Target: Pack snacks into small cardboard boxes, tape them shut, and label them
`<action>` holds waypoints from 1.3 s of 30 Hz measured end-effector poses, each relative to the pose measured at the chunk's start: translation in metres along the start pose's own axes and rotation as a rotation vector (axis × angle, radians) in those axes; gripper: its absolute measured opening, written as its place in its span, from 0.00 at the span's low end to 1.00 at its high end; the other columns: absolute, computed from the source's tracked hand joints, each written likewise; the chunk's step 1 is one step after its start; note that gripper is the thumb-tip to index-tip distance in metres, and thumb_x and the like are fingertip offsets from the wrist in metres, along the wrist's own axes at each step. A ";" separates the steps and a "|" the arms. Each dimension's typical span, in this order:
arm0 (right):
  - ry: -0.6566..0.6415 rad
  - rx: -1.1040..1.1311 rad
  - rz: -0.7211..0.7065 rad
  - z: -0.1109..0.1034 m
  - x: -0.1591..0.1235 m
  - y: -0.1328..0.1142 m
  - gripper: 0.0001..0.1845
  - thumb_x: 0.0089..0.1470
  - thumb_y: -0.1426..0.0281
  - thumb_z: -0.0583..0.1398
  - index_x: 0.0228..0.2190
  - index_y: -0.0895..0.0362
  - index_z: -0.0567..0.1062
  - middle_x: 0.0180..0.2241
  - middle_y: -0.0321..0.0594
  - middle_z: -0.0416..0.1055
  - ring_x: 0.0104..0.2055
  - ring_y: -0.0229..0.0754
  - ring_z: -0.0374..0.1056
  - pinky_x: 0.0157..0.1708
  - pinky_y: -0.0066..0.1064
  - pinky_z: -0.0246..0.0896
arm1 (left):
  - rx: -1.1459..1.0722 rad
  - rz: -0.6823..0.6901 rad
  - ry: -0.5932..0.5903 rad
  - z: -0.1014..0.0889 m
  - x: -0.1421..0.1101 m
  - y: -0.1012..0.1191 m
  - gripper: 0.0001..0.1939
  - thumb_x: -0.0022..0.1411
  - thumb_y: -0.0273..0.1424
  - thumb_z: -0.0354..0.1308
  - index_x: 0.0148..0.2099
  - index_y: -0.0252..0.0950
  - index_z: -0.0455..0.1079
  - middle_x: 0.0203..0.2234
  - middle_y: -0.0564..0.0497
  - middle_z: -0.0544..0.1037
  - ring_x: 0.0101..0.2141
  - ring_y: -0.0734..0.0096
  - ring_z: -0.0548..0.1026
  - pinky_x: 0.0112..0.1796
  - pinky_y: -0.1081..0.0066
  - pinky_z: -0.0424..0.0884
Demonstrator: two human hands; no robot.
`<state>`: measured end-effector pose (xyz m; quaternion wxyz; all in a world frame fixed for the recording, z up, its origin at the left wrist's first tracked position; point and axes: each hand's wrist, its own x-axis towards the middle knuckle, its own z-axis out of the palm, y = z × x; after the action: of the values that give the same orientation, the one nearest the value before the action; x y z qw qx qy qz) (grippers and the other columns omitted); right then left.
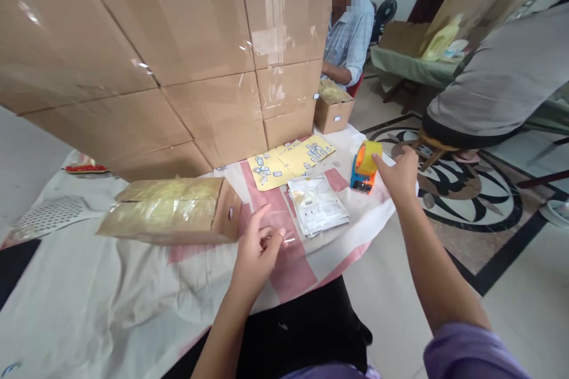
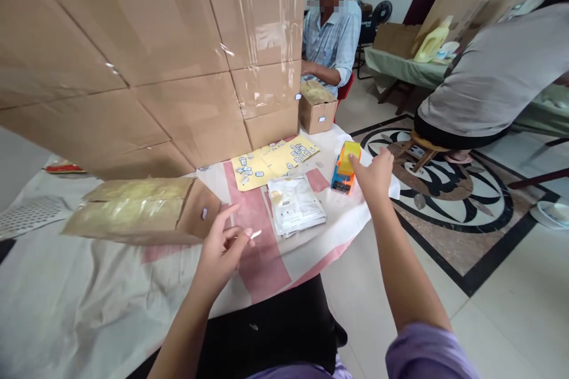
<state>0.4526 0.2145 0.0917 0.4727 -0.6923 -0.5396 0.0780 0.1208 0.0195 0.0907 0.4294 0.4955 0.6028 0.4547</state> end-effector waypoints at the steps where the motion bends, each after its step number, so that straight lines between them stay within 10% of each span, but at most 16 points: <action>1: 0.018 -0.010 -0.080 -0.009 -0.019 -0.004 0.25 0.54 0.58 0.69 0.48 0.61 0.75 0.38 0.46 0.70 0.43 0.51 0.67 0.47 0.45 0.66 | 0.056 0.025 -0.075 0.004 0.004 0.001 0.31 0.70 0.41 0.56 0.71 0.42 0.55 0.27 0.56 0.78 0.28 0.71 0.77 0.31 0.74 0.70; 5: -0.826 0.407 -0.384 -0.033 -0.107 -0.042 0.29 0.59 0.50 0.66 0.55 0.53 0.75 0.44 0.45 0.74 0.43 0.47 0.71 0.43 0.38 0.69 | 0.265 0.138 -0.408 0.021 0.015 0.009 0.29 0.72 0.37 0.52 0.72 0.47 0.53 0.29 0.57 0.80 0.26 0.72 0.74 0.33 0.72 0.68; 7: -1.005 0.545 -0.395 -0.037 -0.139 -0.059 0.27 0.59 0.52 0.68 0.53 0.53 0.77 0.46 0.45 0.74 0.46 0.47 0.72 0.46 0.37 0.69 | 0.325 0.182 -0.538 0.030 0.017 0.011 0.31 0.72 0.35 0.51 0.74 0.49 0.51 0.31 0.57 0.82 0.24 0.73 0.72 0.31 0.72 0.66; 11: -0.852 0.592 -0.357 -0.033 -0.162 -0.065 0.06 0.67 0.68 0.62 0.41 0.54 0.80 0.35 0.41 0.76 0.37 0.42 0.72 0.37 0.33 0.67 | 0.381 0.206 -0.574 0.043 0.019 0.013 0.30 0.73 0.35 0.50 0.74 0.50 0.51 0.34 0.56 0.82 0.23 0.74 0.71 0.29 0.73 0.64; 16: -0.569 0.502 -0.493 -0.040 -0.163 -0.051 0.10 0.63 0.78 0.61 0.42 0.54 0.80 0.32 0.41 0.75 0.32 0.42 0.69 0.33 0.34 0.63 | 0.253 0.091 -0.497 0.049 0.028 0.007 0.33 0.71 0.40 0.56 0.73 0.46 0.52 0.28 0.57 0.78 0.21 0.76 0.67 0.26 0.74 0.61; 21: -0.333 0.493 -0.281 -0.056 -0.149 -0.046 0.09 0.64 0.76 0.59 0.36 0.52 0.78 0.29 0.38 0.73 0.29 0.41 0.69 0.29 0.31 0.64 | 0.308 0.033 -0.428 0.041 0.037 -0.010 0.15 0.70 0.41 0.55 0.53 0.41 0.75 0.22 0.55 0.72 0.25 0.73 0.69 0.29 0.73 0.61; 27: -0.610 0.543 -0.339 -0.037 -0.143 -0.069 0.14 0.67 0.67 0.58 0.30 0.54 0.78 0.26 0.40 0.73 0.28 0.42 0.71 0.28 0.30 0.66 | -0.003 0.101 -0.537 0.046 0.041 -0.024 0.42 0.49 0.53 0.72 0.63 0.42 0.69 0.34 0.55 0.71 0.22 0.81 0.60 0.24 0.75 0.55; 33: -0.690 0.544 -0.326 -0.024 -0.162 -0.077 0.15 0.68 0.66 0.58 0.28 0.54 0.73 0.25 0.37 0.70 0.28 0.40 0.69 0.29 0.28 0.65 | -0.116 0.188 -0.499 0.063 0.038 -0.040 0.25 0.55 0.55 0.66 0.31 0.36 0.76 0.32 0.52 0.67 0.21 0.84 0.56 0.22 0.74 0.51; 39: -0.810 0.679 -0.147 -0.027 -0.168 -0.070 0.13 0.69 0.58 0.57 0.40 0.53 0.77 0.33 0.43 0.77 0.34 0.43 0.76 0.35 0.31 0.71 | -0.273 0.119 -0.385 0.062 0.027 -0.043 0.50 0.43 0.56 0.75 0.67 0.47 0.67 0.54 0.39 0.73 0.38 0.63 0.74 0.33 0.69 0.69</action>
<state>0.3542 0.0590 0.0901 0.4280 -0.3751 -0.6706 0.4758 0.1676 0.0500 0.0338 0.5719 0.5450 0.4123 0.4538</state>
